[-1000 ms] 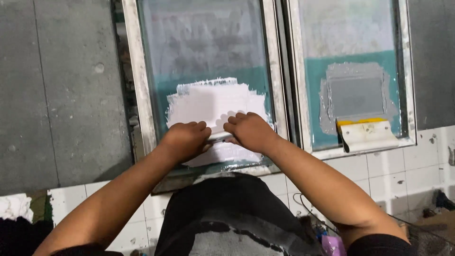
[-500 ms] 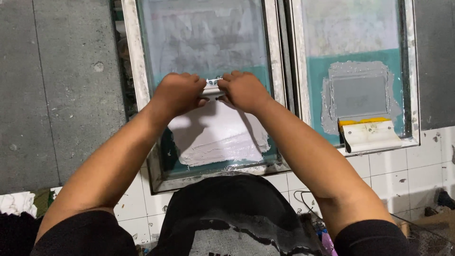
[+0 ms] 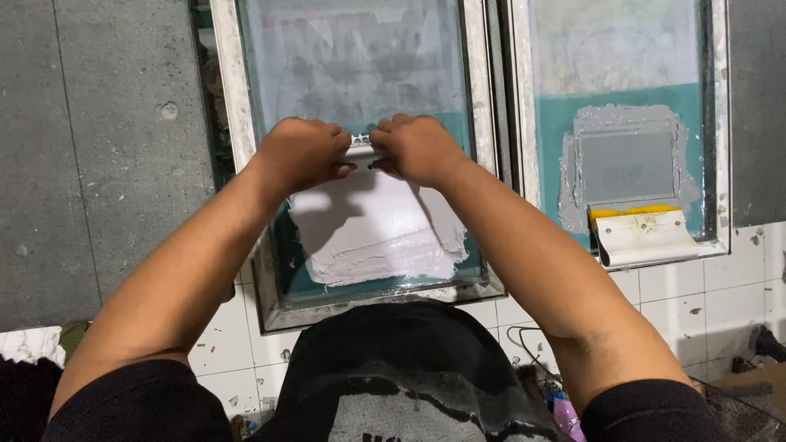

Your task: The person is screen printing a white design onto a black t-shirt using a squeegee and then drying it with a heat gun.

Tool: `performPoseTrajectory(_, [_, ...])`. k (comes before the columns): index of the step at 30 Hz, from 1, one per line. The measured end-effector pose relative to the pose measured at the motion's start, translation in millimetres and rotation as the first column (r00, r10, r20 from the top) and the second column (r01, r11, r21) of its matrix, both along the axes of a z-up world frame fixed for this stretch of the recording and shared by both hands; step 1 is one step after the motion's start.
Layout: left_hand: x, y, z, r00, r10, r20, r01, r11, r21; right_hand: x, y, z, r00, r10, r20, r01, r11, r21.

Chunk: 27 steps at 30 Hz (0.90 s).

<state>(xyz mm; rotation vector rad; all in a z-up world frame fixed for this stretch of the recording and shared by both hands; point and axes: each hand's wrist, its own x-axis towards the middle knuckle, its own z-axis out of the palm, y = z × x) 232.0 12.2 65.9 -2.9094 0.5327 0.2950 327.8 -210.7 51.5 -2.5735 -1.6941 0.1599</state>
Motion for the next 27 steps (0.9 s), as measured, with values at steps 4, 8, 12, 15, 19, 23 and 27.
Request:
performPoseTrajectory(4, [-0.1, 3.0, 3.8, 0.996, 0.031, -0.080, -0.031, 1.000, 0.001, -0.2, 3.0, 2.7, 1.000, 0.023, -0.003, -0.023, 1.000, 0.003])
performPoseTrajectory(8, [-0.1, 7.8, 11.1, 0.999, 0.022, -0.043, -0.022, 1.000, -0.001, 0.5, 5.8, 3.6, 1.000, 0.020, -0.017, -0.020, 1.000, 0.022])
performPoseTrajectory(12, [4.7, 11.4, 9.8, 0.997, 0.024, -0.067, -0.026, 0.999, -0.019, 1.8, 8.1, 1.4, 0.999, 0.007, -0.033, -0.006, 1.000, 0.021])
performPoseTrajectory(15, [4.3, 10.3, 2.3, 0.997, 0.033, -0.069, -0.034, 0.999, -0.015, -0.9, 8.5, -6.2, 1.000, -0.001, 0.004, 0.001, 1.000, 0.010])
performPoseTrajectory(19, [0.4, 9.7, 0.7, 0.999, 0.026, -0.037, -0.028, 0.999, -0.043, -3.9, 10.7, -12.6, 1.000, -0.014, 0.000, 0.014, 0.998, 0.053])
performPoseTrajectory(23, [0.2, 7.5, 5.0, 0.998, 0.062, -0.007, -0.063, 0.997, -0.054, -7.5, 12.4, -10.8, 0.998, -0.061, 0.022, 0.060, 0.997, 0.044])
performPoseTrajectory(27, [-2.1, 8.2, -3.0, 0.998, 0.059, -0.013, -0.060, 0.991, -0.117, -10.6, 12.6, -11.2, 0.998, -0.065, 0.016, 0.064, 0.995, 0.073])
